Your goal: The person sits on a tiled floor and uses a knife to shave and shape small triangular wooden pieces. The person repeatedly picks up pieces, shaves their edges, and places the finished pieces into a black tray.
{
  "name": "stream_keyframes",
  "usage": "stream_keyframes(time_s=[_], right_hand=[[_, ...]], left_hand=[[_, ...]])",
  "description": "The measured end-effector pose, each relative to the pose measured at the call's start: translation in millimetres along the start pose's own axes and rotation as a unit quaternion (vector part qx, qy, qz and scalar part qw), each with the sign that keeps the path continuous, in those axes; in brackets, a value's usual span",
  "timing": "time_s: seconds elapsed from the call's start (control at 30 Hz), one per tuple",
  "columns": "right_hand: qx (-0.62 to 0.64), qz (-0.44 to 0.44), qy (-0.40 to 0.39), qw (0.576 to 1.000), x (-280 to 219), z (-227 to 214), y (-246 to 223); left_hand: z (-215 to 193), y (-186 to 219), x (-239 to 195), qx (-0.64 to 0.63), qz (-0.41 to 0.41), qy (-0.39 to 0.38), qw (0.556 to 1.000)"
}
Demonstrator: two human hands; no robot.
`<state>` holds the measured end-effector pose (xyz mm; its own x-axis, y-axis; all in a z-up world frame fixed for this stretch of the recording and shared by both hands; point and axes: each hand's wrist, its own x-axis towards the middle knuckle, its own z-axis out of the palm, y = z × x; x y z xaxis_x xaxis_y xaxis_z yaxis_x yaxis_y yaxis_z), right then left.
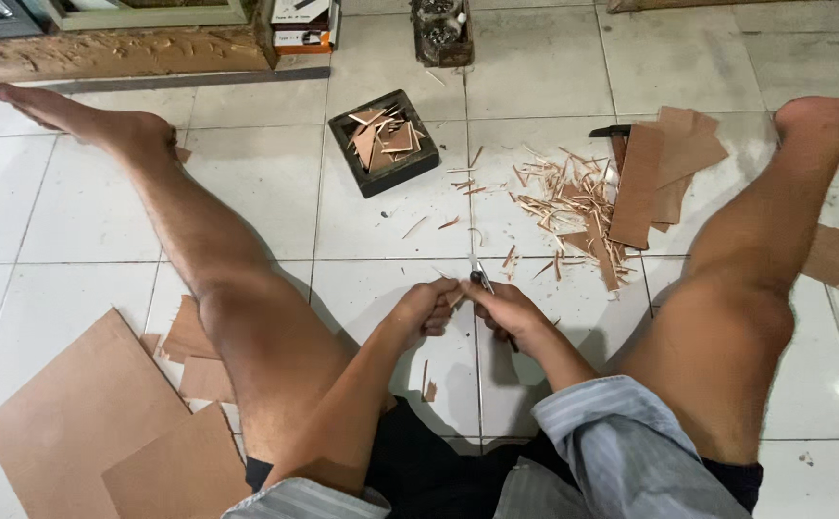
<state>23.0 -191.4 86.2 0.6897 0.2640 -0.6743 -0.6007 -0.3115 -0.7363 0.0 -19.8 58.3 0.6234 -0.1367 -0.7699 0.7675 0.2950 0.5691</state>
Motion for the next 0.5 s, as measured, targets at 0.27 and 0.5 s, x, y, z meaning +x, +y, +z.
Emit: stream_keyframes(time_s=[0.27, 0.5], right_hand=[[0.145, 0.007, 0.009, 0.989, 44.7, 15.5, 37.1], [-0.226, -0.046, 0.040, 0.972, 47.0, 3.1, 42.6]], left_hand=[[-6.0, -35.3, 42.5, 0.129, 0.169, 0.029, 0.977], [-14.6, -39.7, 56.6, -0.025, 0.109, 0.144, 0.983]])
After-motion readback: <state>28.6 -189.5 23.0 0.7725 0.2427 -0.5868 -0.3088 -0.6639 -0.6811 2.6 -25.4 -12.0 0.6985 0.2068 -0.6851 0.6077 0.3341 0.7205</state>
